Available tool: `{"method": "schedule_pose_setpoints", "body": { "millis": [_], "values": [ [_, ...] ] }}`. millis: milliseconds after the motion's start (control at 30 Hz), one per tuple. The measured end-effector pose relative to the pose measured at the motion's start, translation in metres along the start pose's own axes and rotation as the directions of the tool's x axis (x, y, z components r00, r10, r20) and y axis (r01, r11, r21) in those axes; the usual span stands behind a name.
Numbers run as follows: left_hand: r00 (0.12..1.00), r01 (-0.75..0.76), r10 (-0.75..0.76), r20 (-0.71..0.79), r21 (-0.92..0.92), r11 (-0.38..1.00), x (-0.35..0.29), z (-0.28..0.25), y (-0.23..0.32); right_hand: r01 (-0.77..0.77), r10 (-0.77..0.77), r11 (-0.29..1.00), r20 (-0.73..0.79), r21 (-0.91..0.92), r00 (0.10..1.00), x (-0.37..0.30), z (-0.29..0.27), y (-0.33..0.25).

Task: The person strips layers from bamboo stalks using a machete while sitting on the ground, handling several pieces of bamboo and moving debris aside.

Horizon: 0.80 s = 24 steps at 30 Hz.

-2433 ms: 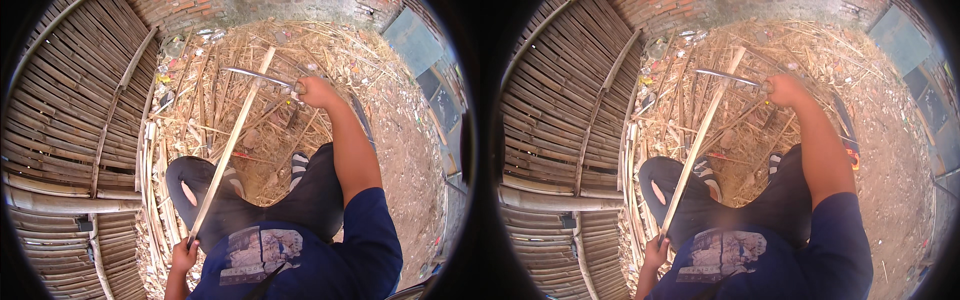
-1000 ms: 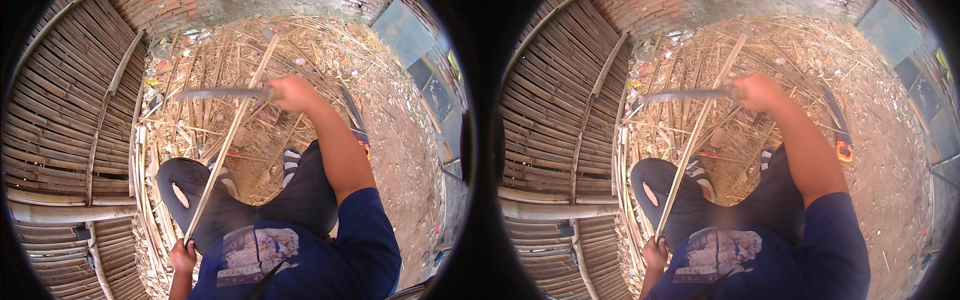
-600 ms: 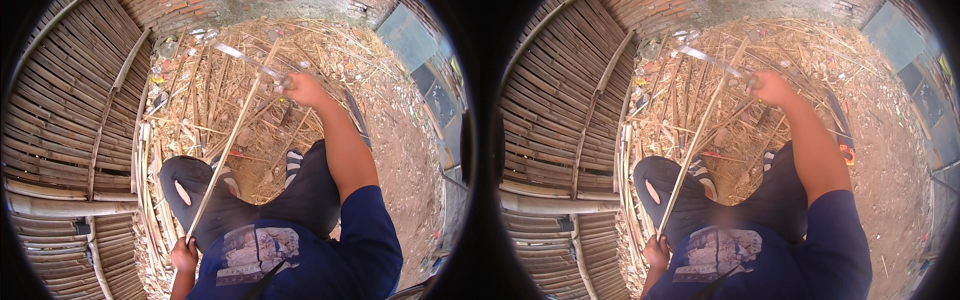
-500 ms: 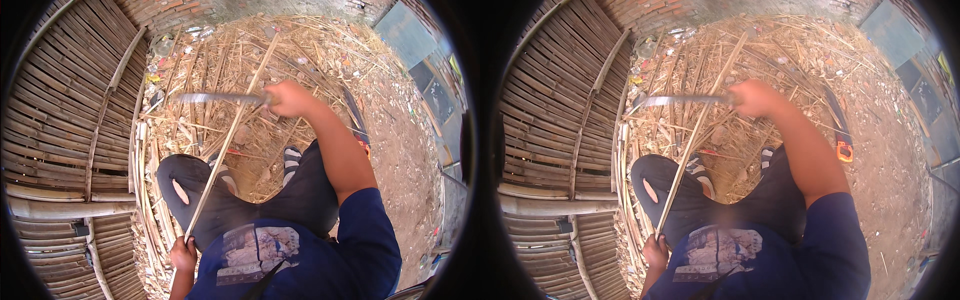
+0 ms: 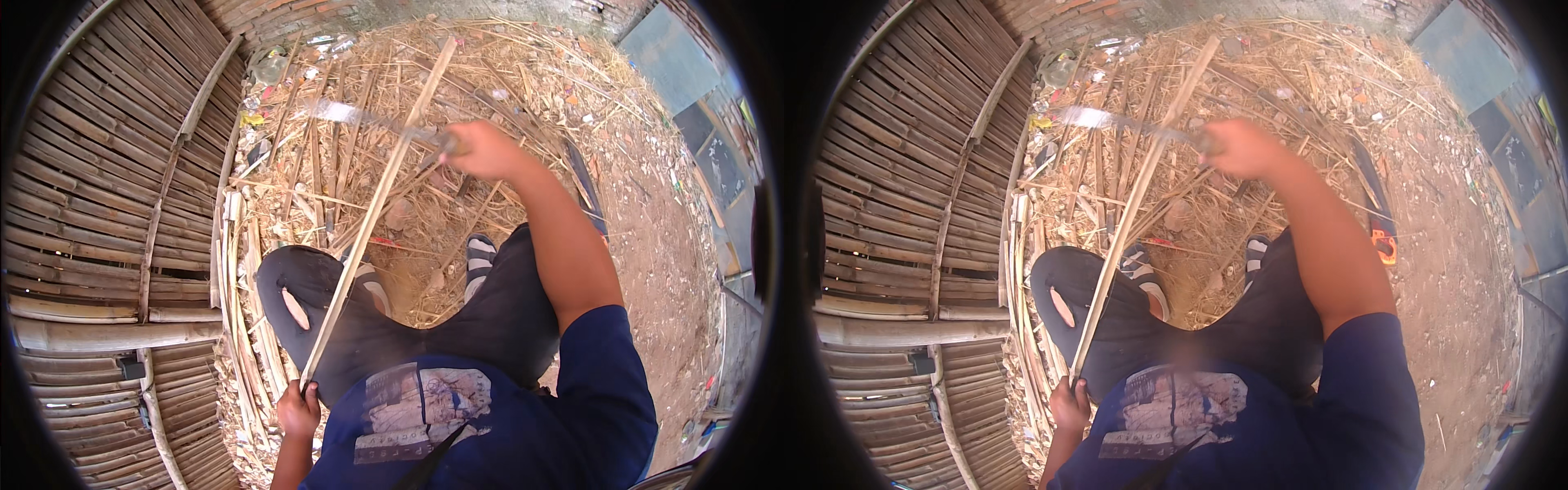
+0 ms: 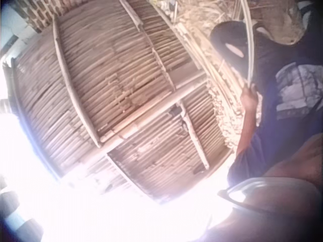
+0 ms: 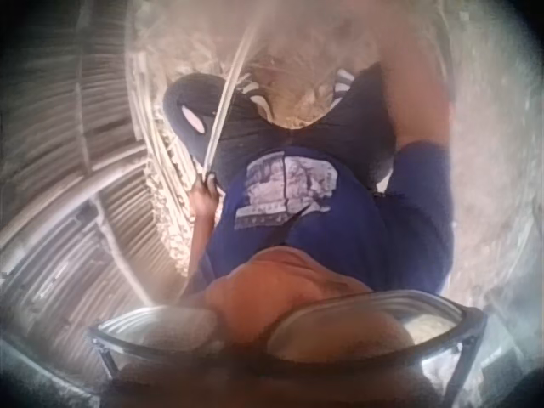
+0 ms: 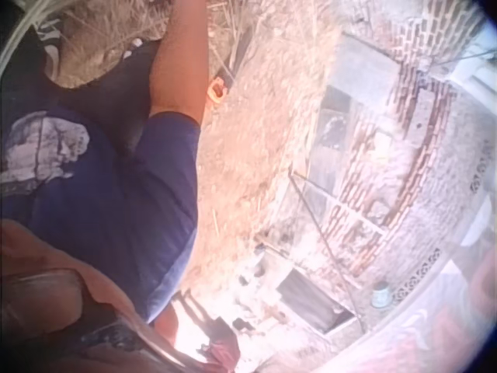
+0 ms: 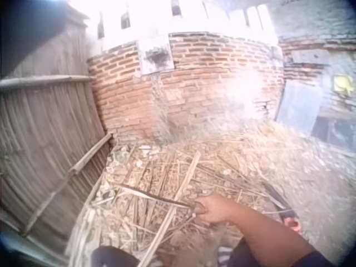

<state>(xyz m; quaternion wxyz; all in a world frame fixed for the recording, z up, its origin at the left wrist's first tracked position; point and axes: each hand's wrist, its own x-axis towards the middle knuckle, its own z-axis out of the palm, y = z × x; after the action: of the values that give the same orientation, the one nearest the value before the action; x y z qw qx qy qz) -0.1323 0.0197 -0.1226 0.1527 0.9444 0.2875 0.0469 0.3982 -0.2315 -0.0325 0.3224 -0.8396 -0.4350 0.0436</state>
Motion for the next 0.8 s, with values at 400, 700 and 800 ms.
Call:
{"method": "schedule_pose_setpoints", "body": {
  "millis": [400,700,800],
  "values": [
    [0.999,-0.031,0.031,0.022,-0.004,1.0,0.004,-0.008,-0.002,-0.34,0.328,0.94,-0.167,-0.045,0.93,0.005,-0.026,0.034],
    [0.999,-0.018,0.019,0.045,-0.036,0.999,0.007,-0.018,0.01,0.257,-0.169,0.937,0.335,-0.238,0.927,-0.006,0.022,-0.051],
    [0.998,-0.001,0.002,0.061,-0.021,1.0,0.005,-0.016,0.002,0.011,-0.001,0.998,0.163,-0.059,0.987,0.002,0.009,0.012]
  ]
}}
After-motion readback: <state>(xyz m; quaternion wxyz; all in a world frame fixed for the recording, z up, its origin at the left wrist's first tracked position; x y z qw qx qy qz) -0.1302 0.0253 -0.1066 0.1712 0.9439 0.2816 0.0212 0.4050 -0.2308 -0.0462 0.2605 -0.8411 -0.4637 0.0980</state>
